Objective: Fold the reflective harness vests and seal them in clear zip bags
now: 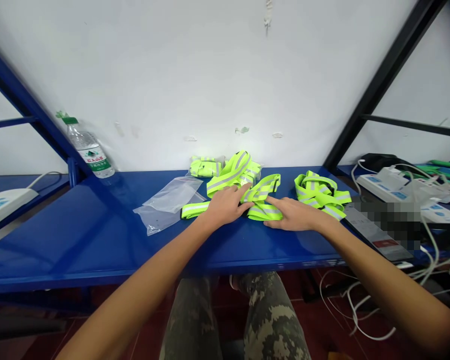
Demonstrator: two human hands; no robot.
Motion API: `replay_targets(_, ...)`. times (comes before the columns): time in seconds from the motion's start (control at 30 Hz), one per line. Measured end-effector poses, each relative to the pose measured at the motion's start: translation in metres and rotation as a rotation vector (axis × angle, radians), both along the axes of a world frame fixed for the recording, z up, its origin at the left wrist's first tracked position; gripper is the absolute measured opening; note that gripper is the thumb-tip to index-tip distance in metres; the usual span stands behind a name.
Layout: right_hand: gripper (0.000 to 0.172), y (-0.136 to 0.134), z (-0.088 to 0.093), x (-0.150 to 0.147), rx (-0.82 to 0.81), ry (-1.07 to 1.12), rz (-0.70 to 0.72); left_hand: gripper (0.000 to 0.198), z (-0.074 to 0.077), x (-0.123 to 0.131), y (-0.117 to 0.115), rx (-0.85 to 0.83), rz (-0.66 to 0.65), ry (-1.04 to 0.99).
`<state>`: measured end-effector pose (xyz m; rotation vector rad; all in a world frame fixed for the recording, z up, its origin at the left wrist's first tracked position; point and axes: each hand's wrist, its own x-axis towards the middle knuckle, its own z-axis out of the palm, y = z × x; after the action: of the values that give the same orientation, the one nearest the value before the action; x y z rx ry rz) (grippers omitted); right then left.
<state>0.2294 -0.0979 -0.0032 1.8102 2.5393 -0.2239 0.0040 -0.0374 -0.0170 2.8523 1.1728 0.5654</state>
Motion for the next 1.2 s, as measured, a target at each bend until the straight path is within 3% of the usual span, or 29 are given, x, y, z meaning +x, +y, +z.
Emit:
replay_targets(0.1,0.073,0.0,-0.001,0.001,0.035,0.099,0.06,0.036,0.0,0.004,0.008,-0.037,-0.01,-0.09)
replay_targets(0.27,0.066,0.003,-0.001,0.01,0.086,0.211,-0.001,0.019,0.005,0.002,0.006,-0.048,0.032,-0.248)
replay_targets(0.37,0.055,0.005,0.008,0.009,0.047,0.354,0.05,0.032,0.005,0.005,-0.013,0.04,-0.025,-0.183)
replay_targets(0.5,0.055,0.005,0.027,-0.001,-0.144,0.707,0.124,0.079,-0.004,0.021,-0.041,0.207,-0.049,-0.061)
replay_targets(0.57,0.052,0.004,0.032,-0.003,-0.239,0.931,0.077,0.077,-0.004,0.029,-0.046,0.245,0.004,-0.041)
replay_targets(0.67,0.049,0.005,0.035,0.002,-0.259,1.25,0.002,0.053,0.008,0.035,-0.039,0.186,0.091,0.0)
replay_targets(0.8,0.054,0.004,0.034,0.011,-0.148,1.489,-0.018,0.037,0.04,0.033,-0.019,0.092,0.172,0.008)
replay_targets(0.87,0.057,0.002,0.031,0.009,-0.047,1.414,-0.043,0.034,0.057,0.032,-0.009,0.08,0.176,-0.146)
replay_targets(0.97,0.077,0.0,0.025,0.001,0.137,1.061,-0.019,0.039,0.08,0.032,0.002,-0.024,0.154,-0.567)
replay_targets(1.0,0.074,0.001,0.025,-0.001,0.194,0.932,-0.006,0.042,0.087,0.033,0.005,-0.105,0.146,-0.729)
replay_targets(1.1,0.034,0.006,0.037,0.002,0.342,0.777,-0.047,0.044,0.105,0.033,0.013,-0.427,0.102,-1.167)
replay_targets(1.2,0.018,0.016,0.071,0.014,0.468,0.981,-0.219,0.044,0.118,0.03,0.022,-0.661,0.038,-1.439)
